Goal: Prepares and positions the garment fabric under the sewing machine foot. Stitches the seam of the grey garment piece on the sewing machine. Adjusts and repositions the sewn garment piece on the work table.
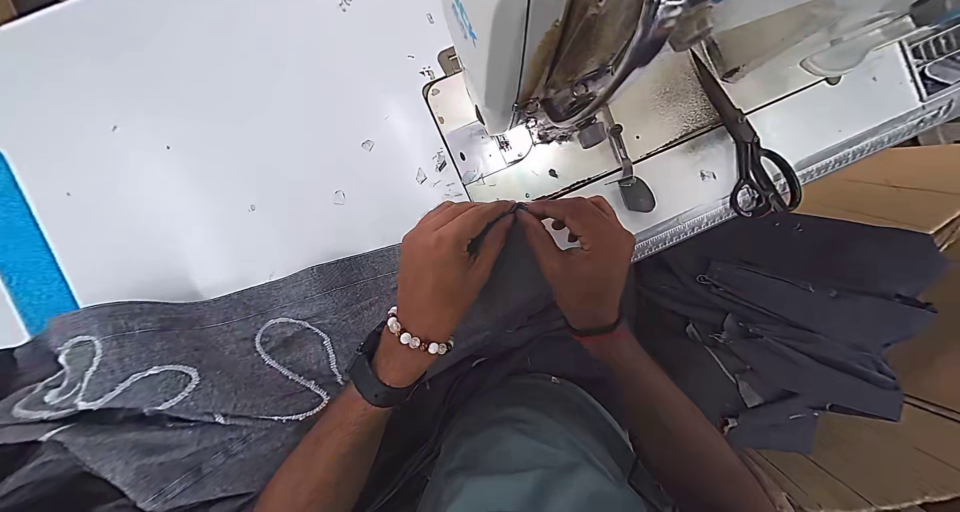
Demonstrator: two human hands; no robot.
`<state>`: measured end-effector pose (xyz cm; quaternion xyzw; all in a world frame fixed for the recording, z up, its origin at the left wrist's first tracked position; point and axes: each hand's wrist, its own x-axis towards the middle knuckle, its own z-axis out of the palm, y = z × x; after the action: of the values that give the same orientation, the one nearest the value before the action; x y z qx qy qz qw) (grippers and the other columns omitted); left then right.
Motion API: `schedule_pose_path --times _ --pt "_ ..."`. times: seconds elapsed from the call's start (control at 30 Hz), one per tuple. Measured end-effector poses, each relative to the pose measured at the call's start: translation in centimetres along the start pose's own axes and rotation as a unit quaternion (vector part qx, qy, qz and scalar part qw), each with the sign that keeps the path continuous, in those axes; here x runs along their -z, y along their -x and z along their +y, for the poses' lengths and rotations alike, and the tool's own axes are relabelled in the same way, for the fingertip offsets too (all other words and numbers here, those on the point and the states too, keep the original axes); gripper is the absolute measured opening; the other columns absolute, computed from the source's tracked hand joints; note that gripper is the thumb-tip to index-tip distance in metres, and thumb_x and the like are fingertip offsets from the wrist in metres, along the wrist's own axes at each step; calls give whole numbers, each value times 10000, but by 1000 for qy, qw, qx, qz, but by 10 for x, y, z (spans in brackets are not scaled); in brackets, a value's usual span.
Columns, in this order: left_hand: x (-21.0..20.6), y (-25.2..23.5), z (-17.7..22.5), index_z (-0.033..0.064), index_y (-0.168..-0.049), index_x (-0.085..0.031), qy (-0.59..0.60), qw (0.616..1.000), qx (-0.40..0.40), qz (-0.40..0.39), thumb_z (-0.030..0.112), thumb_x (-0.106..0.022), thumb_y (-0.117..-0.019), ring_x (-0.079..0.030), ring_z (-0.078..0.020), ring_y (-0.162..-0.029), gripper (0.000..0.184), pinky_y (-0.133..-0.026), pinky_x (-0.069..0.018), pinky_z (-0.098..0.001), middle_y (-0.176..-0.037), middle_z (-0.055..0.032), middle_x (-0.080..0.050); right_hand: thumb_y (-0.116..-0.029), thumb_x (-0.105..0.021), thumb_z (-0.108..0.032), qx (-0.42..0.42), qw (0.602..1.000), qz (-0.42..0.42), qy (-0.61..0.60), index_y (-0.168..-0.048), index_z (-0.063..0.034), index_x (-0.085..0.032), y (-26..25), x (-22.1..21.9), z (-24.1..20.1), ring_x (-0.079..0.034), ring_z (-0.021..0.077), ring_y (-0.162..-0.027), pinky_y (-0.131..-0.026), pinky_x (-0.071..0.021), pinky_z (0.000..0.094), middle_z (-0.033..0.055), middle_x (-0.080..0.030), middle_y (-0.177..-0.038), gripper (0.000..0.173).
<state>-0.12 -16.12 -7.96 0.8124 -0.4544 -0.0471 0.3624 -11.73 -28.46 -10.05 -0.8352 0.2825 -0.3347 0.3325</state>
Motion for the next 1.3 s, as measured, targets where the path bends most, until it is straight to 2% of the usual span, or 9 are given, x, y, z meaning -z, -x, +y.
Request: schedule_pose_path --times 0.23,0.33,0.43,0.57,0.83,0.97,1.07,1.2,1.3 --pt "-12 3 3 108 -1127 -785 -87 994 -50 53 192 -656 -994 -705 -195 -936 203 -794 -537 -347 -1064 -50 -773 -930 -739 -187 76 988 -8 137 -1004 -168 -832 1 4 -11 -705 147 -948 -783 -537 342 -16 -786 -1001 120" --pt "-14 0 3 114 -1104 -788 -81 994 -31 60 227 -670 -991 -706 -189 -946 199 -812 -544 -345 -1036 -48 -770 -944 -700 -199 70 988 -48 127 -1062 -156 -825 -1 9 -14 -689 172 -1026 -840 -527 370 -9 -781 -1042 177" --pt "-13 -4 2 143 -1066 -792 -6 998 32 44 232 -676 -983 -698 -108 -952 168 -848 -554 -289 -1003 -9 -762 -969 -660 -203 17 994 -94 50 -1109 -137 -813 -3 14 -12 -662 157 -1032 -855 -520 348 -11 -771 -1046 217" --pt "-11 -6 0 159 -1049 -796 74 994 79 20 240 -672 -987 -669 -40 -889 161 -797 -528 -237 -959 35 -755 -1026 -645 -255 -87 984 -149 -47 -1128 -161 -796 -16 21 0 -660 59 -780 -682 -529 268 -40 -764 -942 205" --pt "0 -5 6 165 -1091 -799 62 995 77 -10 228 -661 -999 -653 -36 -868 177 -776 -504 -222 -940 45 -757 -925 -777 -248 -160 966 -168 -115 -956 -189 -802 -25 24 -3 -571 54 -536 -440 -422 252 -71 -726 -779 71" --pt "11 -7 16 228 -1092 -800 17 988 142 -63 317 -667 -992 -670 12 -731 189 -638 -536 -218 -880 77 -762 -903 -770 -264 -83 994 -69 -23 -939 -190 -782 -11 6 -2 -605 46 -729 -613 -461 253 -85 -705 -821 83" --pt "6 -6 16 205 -1090 -809 -18 992 116 -45 298 -668 -988 -674 -59 -764 198 -675 -527 -271 -878 35 -755 -906 -765 -213 28 997 7 77 -917 -142 -790 -4 -6 -2 -670 118 -859 -750 -528 296 -31 -743 -857 77" --pt "0 -5 11 177 -1087 -809 -29 997 71 -12 261 -664 -990 -668 -98 -829 194 -740 -512 -287 -923 22 -768 -946 -720 -201 96 983 3 155 -957 -143 -811 -2 -4 -7 -695 171 -949 -770 -518 354 -7 -769 -923 108" --pt "0 -7 11 200 -1065 -806 -17 995 94 -9 309 -669 -989 -650 -65 -803 191 -708 -504 -268 -903 46 -751 -957 -697 -179 109 979 -19 170 -979 -149 -819 -3 0 -11 -701 167 -989 -788 -513 364 -9 -781 -965 128"
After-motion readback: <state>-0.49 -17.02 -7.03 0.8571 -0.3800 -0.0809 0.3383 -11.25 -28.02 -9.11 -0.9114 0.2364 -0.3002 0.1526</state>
